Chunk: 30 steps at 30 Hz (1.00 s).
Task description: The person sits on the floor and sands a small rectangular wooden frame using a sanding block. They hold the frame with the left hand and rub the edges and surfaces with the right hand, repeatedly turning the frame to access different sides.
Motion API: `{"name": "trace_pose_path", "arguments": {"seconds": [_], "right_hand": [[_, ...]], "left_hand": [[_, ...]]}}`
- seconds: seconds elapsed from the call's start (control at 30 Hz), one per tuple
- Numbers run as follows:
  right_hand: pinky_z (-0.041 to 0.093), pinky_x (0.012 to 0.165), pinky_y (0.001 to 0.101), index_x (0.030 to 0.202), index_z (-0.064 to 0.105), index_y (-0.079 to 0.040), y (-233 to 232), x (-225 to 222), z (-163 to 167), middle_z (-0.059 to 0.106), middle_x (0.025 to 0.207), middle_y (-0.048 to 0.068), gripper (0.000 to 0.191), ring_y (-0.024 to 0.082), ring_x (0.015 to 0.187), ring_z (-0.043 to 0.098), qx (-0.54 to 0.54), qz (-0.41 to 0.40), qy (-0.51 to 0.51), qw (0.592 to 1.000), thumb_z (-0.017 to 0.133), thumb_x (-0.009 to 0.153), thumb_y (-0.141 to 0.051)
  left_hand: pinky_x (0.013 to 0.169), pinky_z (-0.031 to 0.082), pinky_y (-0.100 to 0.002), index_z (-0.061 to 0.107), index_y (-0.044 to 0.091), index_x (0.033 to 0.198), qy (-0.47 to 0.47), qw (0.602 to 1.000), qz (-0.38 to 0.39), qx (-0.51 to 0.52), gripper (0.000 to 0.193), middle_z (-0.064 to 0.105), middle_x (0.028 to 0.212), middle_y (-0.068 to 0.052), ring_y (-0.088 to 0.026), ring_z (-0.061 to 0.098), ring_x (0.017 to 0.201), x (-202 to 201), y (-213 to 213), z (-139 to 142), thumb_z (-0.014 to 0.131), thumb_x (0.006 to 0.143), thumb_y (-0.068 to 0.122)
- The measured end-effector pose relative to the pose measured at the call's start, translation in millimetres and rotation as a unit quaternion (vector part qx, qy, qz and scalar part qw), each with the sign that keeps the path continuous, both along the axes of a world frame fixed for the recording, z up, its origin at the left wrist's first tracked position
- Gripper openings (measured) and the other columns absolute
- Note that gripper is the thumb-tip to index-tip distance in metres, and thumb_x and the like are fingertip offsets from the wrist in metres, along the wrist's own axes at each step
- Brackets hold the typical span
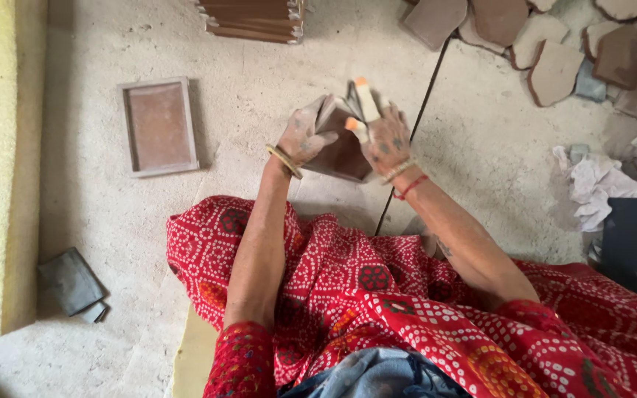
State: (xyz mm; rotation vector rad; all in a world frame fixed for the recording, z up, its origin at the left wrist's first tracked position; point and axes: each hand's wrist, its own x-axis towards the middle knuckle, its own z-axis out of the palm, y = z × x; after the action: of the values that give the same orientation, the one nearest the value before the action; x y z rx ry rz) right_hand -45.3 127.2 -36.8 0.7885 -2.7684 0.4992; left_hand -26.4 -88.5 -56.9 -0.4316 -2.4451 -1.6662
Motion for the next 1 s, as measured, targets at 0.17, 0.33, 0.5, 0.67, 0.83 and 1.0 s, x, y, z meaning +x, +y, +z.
{"name": "trace_pose_path", "arguments": {"seconds": [0.17,0.33,0.5,0.67,0.83,1.0], "right_hand": [[0.05,0.095,0.0472,0.14,0.062,-0.018,-13.7,3.7,-0.1,0.054,0.146,0.021,0.042,0.033,0.108,0.06,0.004,-0.034,0.014,0.999,0.055,0.104,-0.038],[0.049,0.092,0.0459,0.138,0.064,-0.015,-64.6,0.6,4.8,0.059,0.132,0.017,0.047,0.034,0.106,0.059,-0.05,0.017,0.064,0.997,0.062,0.096,-0.036],[0.049,0.097,0.0443,0.121,0.065,-0.019,-38.0,0.9,-21.6,0.058,0.144,0.019,0.03,0.033,0.112,0.06,-0.04,-0.01,0.03,0.999,0.062,0.102,-0.042],[0.044,0.101,0.0486,0.143,0.052,-0.009,25.9,-5.3,-63.6,0.059,0.128,0.024,0.054,0.039,0.112,0.057,-0.029,-0.197,-0.183,0.963,0.052,0.101,-0.042],[0.029,0.112,0.0519,0.156,0.05,-0.007,-11.4,-1.7,-50.3,0.061,0.138,0.016,0.061,0.033,0.127,0.055,0.083,-0.083,0.194,0.974,0.049,0.102,-0.035],[0.035,0.118,0.0494,0.147,0.053,-0.025,-86.3,14.4,-3.2,0.056,0.144,0.013,0.05,0.028,0.134,0.054,-0.052,0.032,0.108,0.992,0.046,0.105,-0.051]], "left_hand": [[0.088,0.056,-0.041,0.059,-0.006,0.125,-0.036,0.999,-0.012,-0.038,0.053,0.071,0.105,-0.022,-0.035,0.07,0.099,1.3,7.9,18.3,0.072,0.075,0.002],[0.083,0.063,-0.036,0.066,0.0,0.109,-0.075,0.995,-0.041,0.058,0.02,0.075,0.102,-0.015,-0.024,0.074,0.094,9.6,12.5,8.4,0.07,0.091,0.006],[0.083,0.062,-0.032,0.06,0.001,0.123,-0.149,0.986,0.007,0.07,0.041,0.076,0.104,-0.015,-0.022,0.074,0.091,23.0,3.1,11.7,0.065,0.083,0.004],[0.09,0.054,-0.039,0.055,-0.009,0.133,-0.046,0.998,0.047,-0.006,0.063,0.069,0.107,-0.028,-0.031,0.07,0.101,29.6,1.4,26.3,0.079,0.076,0.003],[0.092,0.055,-0.039,0.052,-0.009,0.137,-0.038,0.998,0.036,0.04,0.064,0.071,0.107,-0.026,-0.031,0.071,0.104,29.1,4.2,16.6,0.073,0.077,0.002],[0.076,0.065,-0.038,0.067,-0.001,0.116,-0.178,0.92,-0.052,0.346,0.037,0.073,0.102,-0.012,-0.021,0.072,0.092,27.4,5.7,-9.2,0.044,0.1,0.023]]}}
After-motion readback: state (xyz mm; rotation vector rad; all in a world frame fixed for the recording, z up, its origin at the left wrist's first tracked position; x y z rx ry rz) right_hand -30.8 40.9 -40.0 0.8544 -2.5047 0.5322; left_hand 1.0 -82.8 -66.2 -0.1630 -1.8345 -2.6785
